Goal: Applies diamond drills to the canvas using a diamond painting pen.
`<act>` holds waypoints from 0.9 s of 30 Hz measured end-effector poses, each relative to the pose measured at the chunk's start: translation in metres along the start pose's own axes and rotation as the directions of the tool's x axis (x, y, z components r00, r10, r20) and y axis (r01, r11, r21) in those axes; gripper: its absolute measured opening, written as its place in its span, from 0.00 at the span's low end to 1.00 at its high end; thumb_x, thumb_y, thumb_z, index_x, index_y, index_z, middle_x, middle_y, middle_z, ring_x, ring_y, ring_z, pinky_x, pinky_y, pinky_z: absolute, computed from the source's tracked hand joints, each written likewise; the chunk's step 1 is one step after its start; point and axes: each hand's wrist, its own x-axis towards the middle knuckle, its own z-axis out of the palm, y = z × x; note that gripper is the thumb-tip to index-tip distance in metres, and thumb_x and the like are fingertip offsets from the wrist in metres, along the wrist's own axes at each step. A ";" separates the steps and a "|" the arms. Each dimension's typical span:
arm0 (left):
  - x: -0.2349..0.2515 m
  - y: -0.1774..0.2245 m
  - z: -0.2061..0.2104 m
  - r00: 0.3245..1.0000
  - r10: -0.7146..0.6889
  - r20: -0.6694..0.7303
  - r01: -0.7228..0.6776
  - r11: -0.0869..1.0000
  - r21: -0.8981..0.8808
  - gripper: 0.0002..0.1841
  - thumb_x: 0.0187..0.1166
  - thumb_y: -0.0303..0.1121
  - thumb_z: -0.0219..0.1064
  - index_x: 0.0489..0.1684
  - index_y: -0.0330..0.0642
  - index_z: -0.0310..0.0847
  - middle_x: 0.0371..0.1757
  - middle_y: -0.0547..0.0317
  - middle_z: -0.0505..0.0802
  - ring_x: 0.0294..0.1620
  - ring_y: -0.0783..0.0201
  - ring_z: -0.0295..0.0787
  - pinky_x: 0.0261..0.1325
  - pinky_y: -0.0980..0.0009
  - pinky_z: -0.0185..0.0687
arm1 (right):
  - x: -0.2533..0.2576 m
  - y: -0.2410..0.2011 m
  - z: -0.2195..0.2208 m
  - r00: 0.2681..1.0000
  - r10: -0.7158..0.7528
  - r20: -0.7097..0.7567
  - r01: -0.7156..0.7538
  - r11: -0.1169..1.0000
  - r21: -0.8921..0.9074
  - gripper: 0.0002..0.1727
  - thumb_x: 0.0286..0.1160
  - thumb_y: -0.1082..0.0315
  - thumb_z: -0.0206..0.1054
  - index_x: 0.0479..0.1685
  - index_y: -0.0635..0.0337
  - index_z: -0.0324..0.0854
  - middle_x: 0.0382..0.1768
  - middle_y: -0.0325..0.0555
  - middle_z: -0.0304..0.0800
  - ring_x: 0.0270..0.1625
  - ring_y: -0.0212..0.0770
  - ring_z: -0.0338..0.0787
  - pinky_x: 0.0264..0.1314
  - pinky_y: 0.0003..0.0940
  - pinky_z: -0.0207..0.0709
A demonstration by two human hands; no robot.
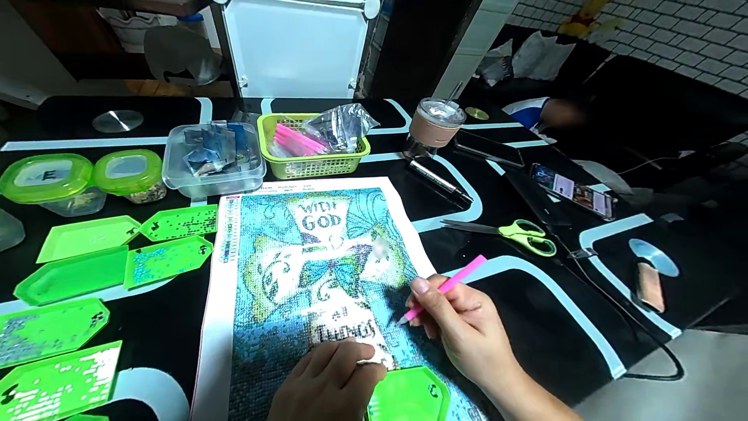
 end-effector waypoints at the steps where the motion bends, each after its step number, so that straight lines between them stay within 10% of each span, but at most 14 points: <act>1: 0.000 0.000 0.000 1.000 0.002 -0.004 -0.002 1.000 -0.002 0.21 0.66 0.44 0.80 0.55 0.46 0.93 0.64 0.53 0.93 0.66 0.51 0.88 0.64 0.58 0.84 | -0.001 0.003 0.002 0.999 -0.032 0.004 0.032 0.999 -0.037 0.16 0.89 0.63 0.60 0.30 0.54 0.86 0.26 0.30 0.90 0.27 0.20 0.86 0.29 0.14 0.79; 27: -0.002 0.000 0.001 1.000 0.010 -0.025 -0.009 1.000 0.016 0.20 0.66 0.44 0.80 0.55 0.47 0.93 0.64 0.55 0.94 0.67 0.52 0.88 0.65 0.60 0.83 | -0.009 0.010 0.007 0.950 -0.300 0.082 0.310 0.887 -0.342 0.18 0.90 0.62 0.59 0.31 0.62 0.84 0.25 0.38 0.86 0.29 0.20 0.83 0.34 0.13 0.77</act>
